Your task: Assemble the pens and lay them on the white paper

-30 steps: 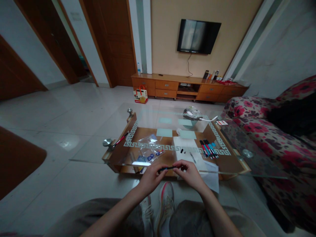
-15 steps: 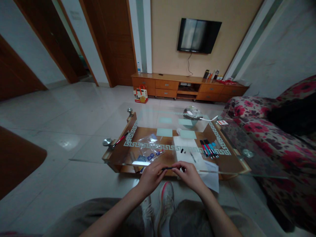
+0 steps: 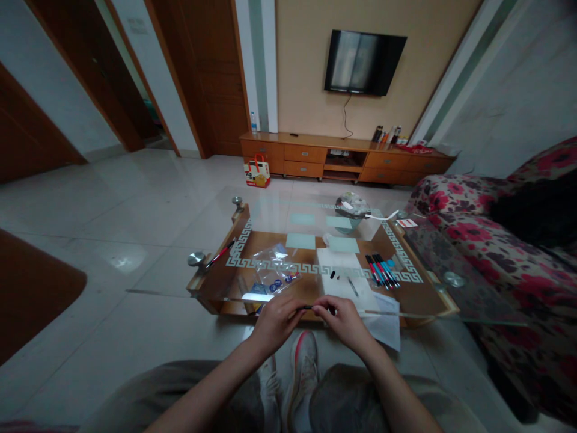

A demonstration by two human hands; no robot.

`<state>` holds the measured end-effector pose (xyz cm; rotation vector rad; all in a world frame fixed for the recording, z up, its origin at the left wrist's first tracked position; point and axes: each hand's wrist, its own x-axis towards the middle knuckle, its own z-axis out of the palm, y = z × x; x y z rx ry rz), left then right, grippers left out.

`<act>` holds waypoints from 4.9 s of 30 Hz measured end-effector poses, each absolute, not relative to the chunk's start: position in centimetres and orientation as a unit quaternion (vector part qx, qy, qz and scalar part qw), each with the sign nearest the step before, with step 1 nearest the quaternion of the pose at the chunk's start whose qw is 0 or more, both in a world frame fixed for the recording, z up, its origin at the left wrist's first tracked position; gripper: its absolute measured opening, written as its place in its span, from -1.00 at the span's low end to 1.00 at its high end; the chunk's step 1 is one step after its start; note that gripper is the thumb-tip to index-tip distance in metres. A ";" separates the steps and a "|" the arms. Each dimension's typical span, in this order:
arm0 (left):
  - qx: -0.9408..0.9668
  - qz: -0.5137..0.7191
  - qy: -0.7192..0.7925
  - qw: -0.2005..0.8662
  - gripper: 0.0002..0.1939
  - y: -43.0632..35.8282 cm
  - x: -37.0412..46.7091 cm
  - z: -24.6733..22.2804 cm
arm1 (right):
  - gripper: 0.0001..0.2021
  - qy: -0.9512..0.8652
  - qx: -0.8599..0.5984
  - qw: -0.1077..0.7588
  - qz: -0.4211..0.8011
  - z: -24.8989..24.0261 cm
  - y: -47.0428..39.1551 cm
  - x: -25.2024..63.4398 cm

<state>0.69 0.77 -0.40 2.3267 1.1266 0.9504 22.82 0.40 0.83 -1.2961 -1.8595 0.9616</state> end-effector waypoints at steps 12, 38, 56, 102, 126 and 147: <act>0.832 0.338 0.387 0.209 -0.80 0.6 0.6 0.0 | -0.79 -0.711 -0.509 0.331 0.355 1.0 0.5 23.0; 0.829 0.335 0.377 0.241 -0.79 0.3 0.9 0.8 | -0.61 -0.750 -0.472 0.330 0.324 2.1 0.1 22.4; 0.845 0.314 0.385 0.200 -0.78 0.6 0.8 0.4 | -0.87 -0.751 -0.474 0.339 0.310 2.3 -0.1 22.6; 0.834 0.299 0.390 0.249 -0.73 0.8 0.8 0.3 | -0.73 -0.640 -0.511 0.423 0.387 1.3 1.0 23.5; 0.772 0.356 0.435 0.298 -0.77 0.8 1.0 0.6 | -0.50 -0.728 -0.636 0.255 0.035 -2.6 2.4 24.6; 0.793 0.339 0.412 0.293 -0.80 0.8 0.8 0.7 | -0.69 -0.622 -0.530 0.529 0.230 1.0 2.4 24.8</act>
